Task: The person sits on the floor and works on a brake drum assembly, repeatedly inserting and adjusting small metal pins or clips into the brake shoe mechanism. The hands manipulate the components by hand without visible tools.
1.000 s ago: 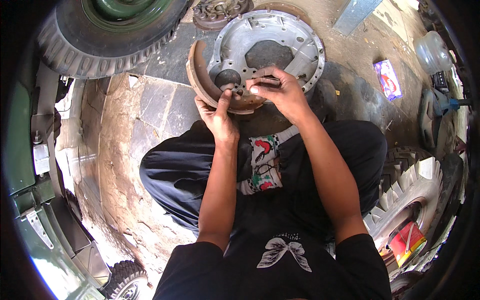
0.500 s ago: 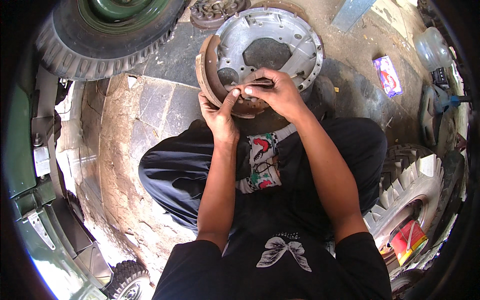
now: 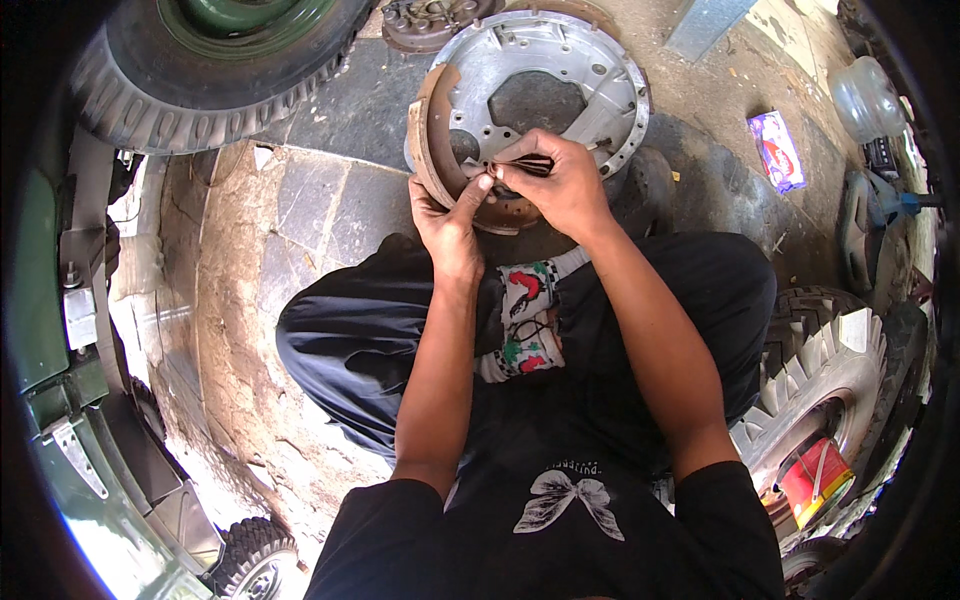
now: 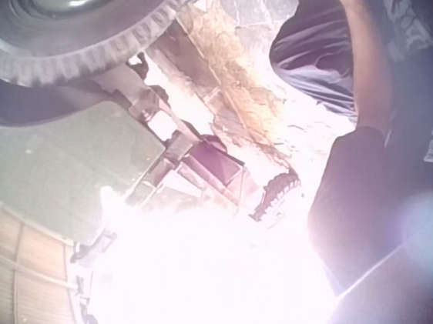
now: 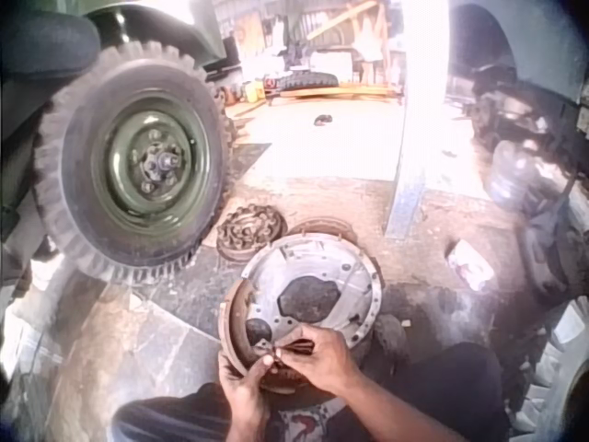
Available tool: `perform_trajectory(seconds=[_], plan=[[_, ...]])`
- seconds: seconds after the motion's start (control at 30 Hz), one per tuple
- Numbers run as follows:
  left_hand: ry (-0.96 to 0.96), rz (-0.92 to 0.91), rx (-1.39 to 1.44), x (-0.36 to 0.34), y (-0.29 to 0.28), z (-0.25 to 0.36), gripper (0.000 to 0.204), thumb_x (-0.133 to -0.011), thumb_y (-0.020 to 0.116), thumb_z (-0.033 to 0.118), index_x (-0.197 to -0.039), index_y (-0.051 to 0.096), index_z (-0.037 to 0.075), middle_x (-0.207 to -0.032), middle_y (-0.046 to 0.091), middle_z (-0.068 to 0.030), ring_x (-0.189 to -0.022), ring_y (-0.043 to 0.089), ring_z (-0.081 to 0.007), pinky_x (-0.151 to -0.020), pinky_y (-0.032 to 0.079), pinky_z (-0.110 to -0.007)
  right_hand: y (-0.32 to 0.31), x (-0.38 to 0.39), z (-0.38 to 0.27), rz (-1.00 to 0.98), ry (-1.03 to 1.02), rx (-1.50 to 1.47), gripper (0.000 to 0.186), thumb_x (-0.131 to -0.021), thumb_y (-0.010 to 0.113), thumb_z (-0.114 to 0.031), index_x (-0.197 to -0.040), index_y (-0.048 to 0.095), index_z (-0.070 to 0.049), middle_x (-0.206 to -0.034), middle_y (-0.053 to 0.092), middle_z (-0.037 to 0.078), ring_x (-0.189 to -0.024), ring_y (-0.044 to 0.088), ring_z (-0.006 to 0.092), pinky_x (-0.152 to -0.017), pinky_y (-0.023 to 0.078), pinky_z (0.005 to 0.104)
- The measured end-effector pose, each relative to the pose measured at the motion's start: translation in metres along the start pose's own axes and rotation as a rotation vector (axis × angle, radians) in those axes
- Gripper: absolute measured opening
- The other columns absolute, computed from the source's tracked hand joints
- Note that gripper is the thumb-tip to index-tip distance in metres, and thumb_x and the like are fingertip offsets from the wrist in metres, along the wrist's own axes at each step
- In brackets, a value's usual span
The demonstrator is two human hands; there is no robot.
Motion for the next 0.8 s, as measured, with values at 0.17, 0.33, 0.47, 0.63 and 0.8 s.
perform_trajectory(seconds=[0.17,0.33,0.47,0.63,0.8], plan=[[-0.008,0.007,-0.024,-0.001,-0.005,-0.006,0.041,-0.087,0.081,-0.008,-0.120,0.059,0.003,-0.107,0.074,-0.0090,-0.092,0.071,-0.0173,-0.084,0.058,-0.032,0.005,0.001,0.002,-0.067,0.027,-0.134,0.023,-0.088,0.085,-0.009,-0.108,0.078,0.000,-0.101,0.081,0.008,-0.092,0.076,0.0128,-0.086,0.060,0.0292],[0.000,0.051,-0.064,-0.003,-0.011,-0.012,0.042,-0.086,0.083,-0.006,-0.120,0.059,0.003,-0.110,0.074,-0.0088,-0.095,0.071,-0.0176,-0.087,0.058,-0.033,0.002,0.001,-0.004,-0.142,0.156,-0.268,0.026,-0.093,0.083,-0.010,-0.115,0.075,0.003,-0.106,0.080,0.010,-0.095,0.075,0.0149,-0.088,0.062,0.0297],[0.009,0.003,-0.044,-0.004,-0.006,-0.012,0.044,-0.087,0.084,-0.002,-0.122,0.058,0.003,-0.111,0.073,-0.0083,-0.094,0.071,-0.0180,-0.087,0.059,-0.033,-0.003,0.004,0.002,-0.142,0.327,-0.472,0.027,-0.099,0.078,-0.014,-0.122,0.072,0.000,-0.114,0.077,0.008,-0.101,0.074,0.0166,-0.090,0.062,0.0318],[-0.087,0.055,0.149,-0.002,-0.002,-0.002,0.042,-0.088,0.083,-0.003,-0.119,0.055,0.005,-0.103,0.070,-0.0082,-0.080,0.066,-0.0167,-0.075,0.058,-0.033,-0.006,0.004,-0.008,-0.065,0.394,-0.542,0.029,-0.102,0.075,-0.017,-0.125,0.071,-0.001,-0.114,0.077,0.007,-0.105,0.074,0.0180,-0.092,0.062,0.0343],[-0.135,0.080,0.221,-0.003,0.002,0.007,0.040,-0.090,0.079,-0.005,-0.120,0.055,0.005,-0.099,0.070,-0.0097,-0.075,0.065,-0.0181,-0.071,0.059,-0.035,-0.004,0.001,-0.007,-0.056,0.319,-0.548,0.030,-0.101,0.073,-0.009,-0.128,0.070,0.003,-0.115,0.077,0.011,-0.102,0.076,0.0197,-0.090,0.064,0.0328]])
Point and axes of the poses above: each hand's wrist, its own x-axis away from the middle knuckle, its own y-axis out of the palm, z = x × y, the point moved 3 cm from there along -x, towards the middle knuckle
